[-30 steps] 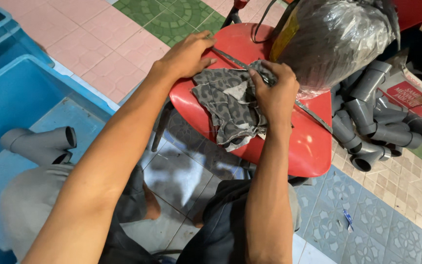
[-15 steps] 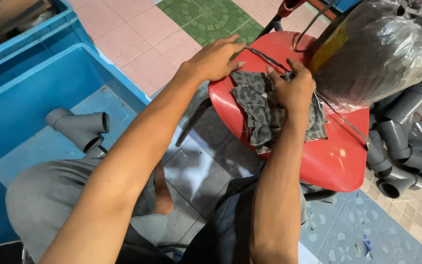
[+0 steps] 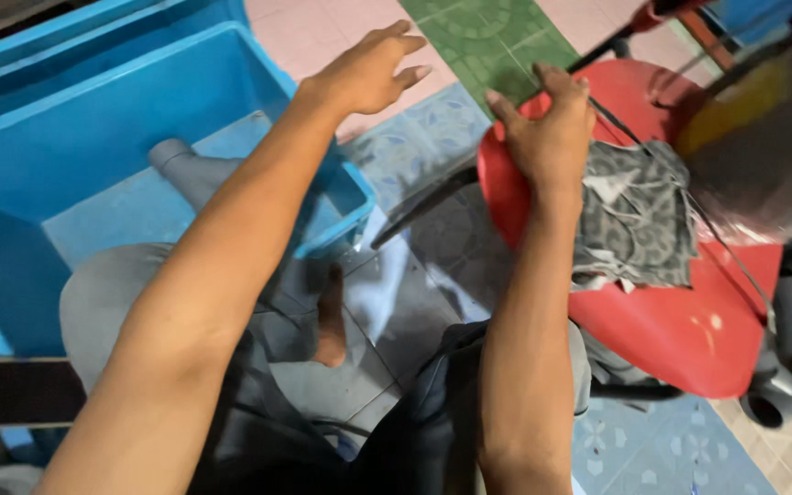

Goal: The person picks up gray PVC pipe fittings from a blue bin and wipes them with a cloth on a red chair. They then use a metal file to smooth the edges of the fittings before placing them aside.

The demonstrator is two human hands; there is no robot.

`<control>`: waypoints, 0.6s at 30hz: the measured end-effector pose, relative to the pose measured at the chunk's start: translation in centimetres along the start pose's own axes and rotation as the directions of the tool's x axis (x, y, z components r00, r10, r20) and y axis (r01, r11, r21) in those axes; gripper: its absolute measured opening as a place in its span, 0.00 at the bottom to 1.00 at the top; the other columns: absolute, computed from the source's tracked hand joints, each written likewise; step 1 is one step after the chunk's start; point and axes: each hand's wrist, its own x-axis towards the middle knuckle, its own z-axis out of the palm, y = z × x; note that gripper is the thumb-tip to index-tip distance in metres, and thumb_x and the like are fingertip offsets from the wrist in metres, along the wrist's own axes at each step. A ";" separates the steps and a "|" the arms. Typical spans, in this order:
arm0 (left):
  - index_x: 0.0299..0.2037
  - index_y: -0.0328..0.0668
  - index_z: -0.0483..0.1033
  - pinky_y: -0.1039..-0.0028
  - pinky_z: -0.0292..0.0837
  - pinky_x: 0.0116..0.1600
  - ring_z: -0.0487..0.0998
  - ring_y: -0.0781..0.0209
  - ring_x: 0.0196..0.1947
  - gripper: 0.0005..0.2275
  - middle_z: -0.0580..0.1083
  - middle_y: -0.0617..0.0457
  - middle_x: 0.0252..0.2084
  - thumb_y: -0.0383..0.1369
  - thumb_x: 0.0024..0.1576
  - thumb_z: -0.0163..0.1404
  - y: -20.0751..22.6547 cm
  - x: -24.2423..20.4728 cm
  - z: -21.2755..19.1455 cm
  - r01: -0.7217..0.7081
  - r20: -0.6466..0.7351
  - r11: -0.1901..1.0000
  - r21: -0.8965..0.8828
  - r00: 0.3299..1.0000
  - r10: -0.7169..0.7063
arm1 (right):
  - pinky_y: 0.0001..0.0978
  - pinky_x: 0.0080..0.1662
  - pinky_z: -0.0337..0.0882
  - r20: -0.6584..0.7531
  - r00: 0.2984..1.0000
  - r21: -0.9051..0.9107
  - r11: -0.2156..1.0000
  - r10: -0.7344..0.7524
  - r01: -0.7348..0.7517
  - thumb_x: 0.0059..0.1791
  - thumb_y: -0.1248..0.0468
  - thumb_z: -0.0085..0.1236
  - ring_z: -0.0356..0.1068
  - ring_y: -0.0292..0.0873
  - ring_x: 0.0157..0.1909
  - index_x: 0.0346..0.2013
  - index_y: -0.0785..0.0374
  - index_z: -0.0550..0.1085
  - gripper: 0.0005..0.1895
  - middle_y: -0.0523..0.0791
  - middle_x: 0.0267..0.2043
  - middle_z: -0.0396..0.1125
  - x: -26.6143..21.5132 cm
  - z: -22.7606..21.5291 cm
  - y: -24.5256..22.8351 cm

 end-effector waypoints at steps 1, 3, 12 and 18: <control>0.68 0.36 0.60 0.53 0.47 0.69 0.50 0.32 0.70 0.24 0.50 0.29 0.71 0.42 0.66 0.42 -0.6 -1.4 -1.0 0.016 -0.010 1.000 0.004 1.000 -0.016 | 0.47 0.59 0.58 0.008 1.000 0.011 1.000 -0.014 0.014 0.43 0.49 0.73 0.65 0.56 0.58 0.52 0.68 0.75 0.32 0.53 0.54 0.71 0.3 0.8 -1.4; 0.71 0.44 0.53 0.42 0.47 0.70 0.44 0.40 0.73 0.25 0.43 0.44 0.75 0.43 0.67 0.41 -2.0 -5.0 -2.9 0.260 0.035 0.965 0.034 0.965 -0.261 | 0.50 0.62 0.56 0.025 0.999 0.105 0.994 -0.040 0.037 0.41 0.44 0.75 0.56 0.62 0.65 0.54 0.67 0.75 0.37 0.54 0.58 0.69 0.6 3.0 -4.6; 0.74 0.45 0.46 0.46 0.59 0.66 0.54 0.40 0.71 0.34 0.51 0.47 0.75 0.54 0.62 0.41 -12.7 -16.1 -5.5 0.791 0.231 0.596 0.140 0.559 -0.796 | 0.43 0.67 0.54 0.298 0.885 0.459 0.867 -0.356 0.194 0.37 0.43 0.74 0.64 0.54 0.64 0.55 0.66 0.73 0.41 0.58 0.58 0.67 -0.1 16.2 -17.1; 0.59 0.31 0.71 0.44 0.63 0.65 0.64 0.38 0.66 0.27 0.67 0.34 0.64 0.45 0.55 0.51 -25.5 -23.5 1.8 0.902 0.235 0.422 0.095 0.392 -0.890 | 0.54 0.62 0.66 0.676 0.672 0.397 0.918 -0.303 0.015 0.35 0.50 0.76 0.65 0.62 0.62 0.52 0.63 0.75 0.37 0.53 0.56 0.70 -4.2 28.3 -20.3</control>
